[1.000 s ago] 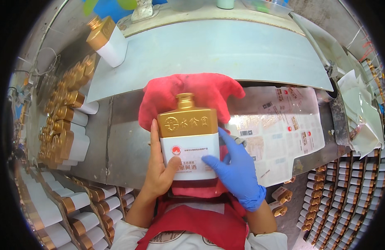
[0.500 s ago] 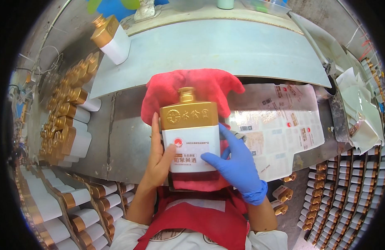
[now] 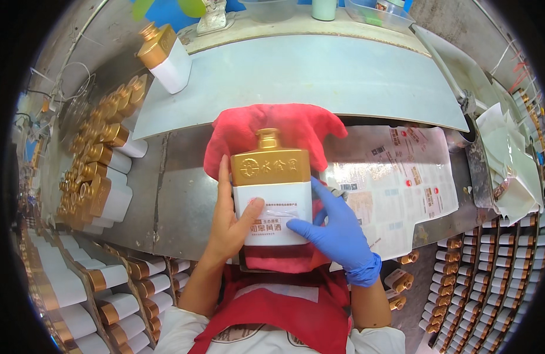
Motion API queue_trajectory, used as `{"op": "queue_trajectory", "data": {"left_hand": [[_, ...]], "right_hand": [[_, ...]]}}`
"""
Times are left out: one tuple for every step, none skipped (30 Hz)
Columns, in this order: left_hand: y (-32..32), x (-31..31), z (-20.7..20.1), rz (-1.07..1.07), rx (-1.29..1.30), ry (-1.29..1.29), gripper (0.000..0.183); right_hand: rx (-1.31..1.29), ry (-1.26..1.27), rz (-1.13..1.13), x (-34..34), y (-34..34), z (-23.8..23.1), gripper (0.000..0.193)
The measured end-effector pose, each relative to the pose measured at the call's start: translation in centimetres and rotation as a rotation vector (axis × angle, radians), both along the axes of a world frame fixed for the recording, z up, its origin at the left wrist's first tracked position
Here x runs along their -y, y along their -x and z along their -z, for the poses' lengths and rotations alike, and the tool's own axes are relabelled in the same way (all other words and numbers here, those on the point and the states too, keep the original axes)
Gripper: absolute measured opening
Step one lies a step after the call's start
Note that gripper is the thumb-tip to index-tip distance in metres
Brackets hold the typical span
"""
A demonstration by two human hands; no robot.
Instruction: The person applies a white label to a gold and white bottle, smoothing it with gloved hands. They then apply a red circular sticker to the label and wipe the bottle's neck with a cloth. The process is repeated for multiple bottles in a production setting.
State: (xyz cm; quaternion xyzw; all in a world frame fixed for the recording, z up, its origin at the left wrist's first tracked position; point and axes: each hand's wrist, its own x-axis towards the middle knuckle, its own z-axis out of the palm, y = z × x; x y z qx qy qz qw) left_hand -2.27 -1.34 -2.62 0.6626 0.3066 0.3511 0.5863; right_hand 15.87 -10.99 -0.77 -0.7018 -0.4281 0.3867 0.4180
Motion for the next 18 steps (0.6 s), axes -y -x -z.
{"op": "queue_trajectory", "data": {"left_hand": [[0.1, -0.1, 0.0, -0.002, -0.048, -0.054, 0.076], [0.0, -0.3, 0.1, 0.001, -0.093, -0.106, 0.076], [0.0, -0.3, 0.1, -0.002, -0.091, -0.091, 0.075], [0.1, -0.2, 0.1, -0.005, -0.088, -0.075, 0.073], [0.1, -0.2, 0.1, -0.014, -0.087, -0.063, 0.072], [0.1, -0.2, 0.1, -0.02, -0.097, -0.094, 0.072], [0.0, -0.3, 0.1, -0.026, -0.107, -0.125, 0.071], [0.0, -0.3, 0.1, -0.032, -0.118, -0.153, 0.071], [0.1, -0.4, 0.1, -0.031, -0.082, -0.126, 0.07], [0.1, -0.6, 0.3, -0.03, -0.045, -0.1, 0.07], [0.1, -0.8, 0.4, -0.026, -0.007, -0.074, 0.07], [0.3, -0.9, 0.1, -0.004, 0.051, 0.053, 0.072], [0.7, -1.1, -0.5, 0.019, 0.109, 0.18, 0.074], [0.9, -1.2, -0.8, 0.041, 0.165, 0.309, 0.076], [0.9, -1.2, -0.7, 0.065, 0.103, 0.211, 0.08], [0.9, -1.0, -0.6, 0.09, 0.042, 0.112, 0.084], [0.9, -0.8, -0.5, 0.117, -0.019, 0.013, 0.087], [0.8, -0.5, -0.5, 0.112, -0.006, 0.06, 0.09]], "right_hand": [[-0.061, 0.006, 0.029, -0.4, 0.0, -0.5, 0.08], [-0.119, 0.013, 0.063, -0.7, 0.0, -0.8, 0.079], [-0.035, 0.047, 0.07, -0.9, 0.0, -0.7, 0.077], [0.05, 0.082, 0.076, -1.2, 0.1, -0.3, 0.075], [0.133, 0.113, 0.077, -1.6, 0.2, -0.1, 0.073], [0.188, 0.067, 0.099, -1.7, 0.5, -0.4, 0.066], [0.17, 0.08, 0.102, -1.9, 0.4, -0.6, 0.065], [0.151, 0.095, 0.104, -2.0, 0.2, -0.8, 0.064], [0.132, 0.11, 0.107, -2.1, 0.1, -0.9, 0.062], [0.018, 0.08, 0.115, -2.1, -0.4, -0.5, 0.061], [-0.096, 0.05, 0.127, -1.9, -1.1, 0.2, 0.06], [-0.145, 0.043, 0.134, -1.7, -1.5, 0.5, 0.06], [-0.194, 0.035, 0.141, -1.6, -1.8, 0.7, 0.059], [-0.181, 0.054, 0.143, -1.3, -1.8, 0.7, 0.059], [-0.168, 0.072, 0.146, -1.2, -1.6, 0.4, 0.058], [-0.003, 0.049, 0.101, -0.8, -1.0, -0.4, 0.064], [0.015, 0.074, 0.071, -0.8, -0.4, -0.9, 0.066], [0.034, 0.1, 0.042, -0.7, 0.1, -1.2, 0.069]]}}
